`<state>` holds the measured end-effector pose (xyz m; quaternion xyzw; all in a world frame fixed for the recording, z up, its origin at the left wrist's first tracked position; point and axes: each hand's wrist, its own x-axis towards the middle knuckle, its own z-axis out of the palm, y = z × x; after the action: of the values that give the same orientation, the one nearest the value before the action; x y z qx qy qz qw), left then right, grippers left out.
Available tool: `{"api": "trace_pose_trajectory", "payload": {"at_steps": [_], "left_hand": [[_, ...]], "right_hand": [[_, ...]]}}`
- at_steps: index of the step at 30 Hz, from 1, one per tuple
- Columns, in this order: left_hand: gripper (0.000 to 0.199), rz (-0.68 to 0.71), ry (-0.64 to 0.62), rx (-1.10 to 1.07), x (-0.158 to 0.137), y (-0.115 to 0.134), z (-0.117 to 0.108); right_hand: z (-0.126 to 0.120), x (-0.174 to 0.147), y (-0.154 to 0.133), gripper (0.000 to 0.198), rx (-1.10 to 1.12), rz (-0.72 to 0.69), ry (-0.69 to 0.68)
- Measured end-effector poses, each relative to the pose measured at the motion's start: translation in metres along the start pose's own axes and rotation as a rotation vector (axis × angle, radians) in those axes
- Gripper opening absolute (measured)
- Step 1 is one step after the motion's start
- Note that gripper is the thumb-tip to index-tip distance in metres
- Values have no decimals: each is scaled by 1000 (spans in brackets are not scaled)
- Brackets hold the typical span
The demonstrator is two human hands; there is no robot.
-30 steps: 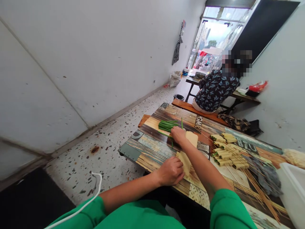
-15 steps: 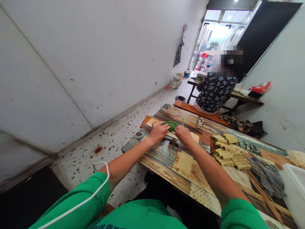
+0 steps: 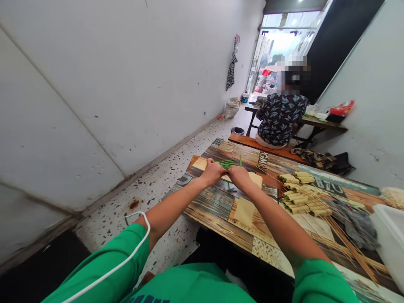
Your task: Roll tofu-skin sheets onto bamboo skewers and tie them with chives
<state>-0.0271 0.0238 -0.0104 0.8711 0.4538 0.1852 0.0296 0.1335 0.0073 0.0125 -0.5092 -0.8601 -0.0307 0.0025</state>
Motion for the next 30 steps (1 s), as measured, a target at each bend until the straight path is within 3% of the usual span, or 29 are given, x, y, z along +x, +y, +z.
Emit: {"api": "trace_pose_trajectory", "payload": {"at_steps": [4, 8, 11, 15, 20, 26, 30], "left_hand": [[23, 50, -52, -33, -2, 2, -11], [30, 95, -78, -116, -5, 3, -12], [29, 57, -70, -313, -9, 10, -1], [31, 53, 20, -576, -15, 28, 22], [27, 48, 47, -644, -20, 46, 39], [29, -54, -213, -1109, -31, 53, 50], [27, -114, -217, -1062, -45, 61, 60]], "right_hand": [[-5, -5, 6, 23, 202, 11, 30], [-2, -18, 16, 21, 829, 141, 17], [4, -27, 16, 23, 1293, 296, 28], [11, -41, 10, 26, 1624, 467, 107], [20, -64, 9, 26, 1800, 576, 151], [43, -111, 16, 37, 1898, 526, 147], [58, -145, 13, 42, 1770, 503, 129]]}}
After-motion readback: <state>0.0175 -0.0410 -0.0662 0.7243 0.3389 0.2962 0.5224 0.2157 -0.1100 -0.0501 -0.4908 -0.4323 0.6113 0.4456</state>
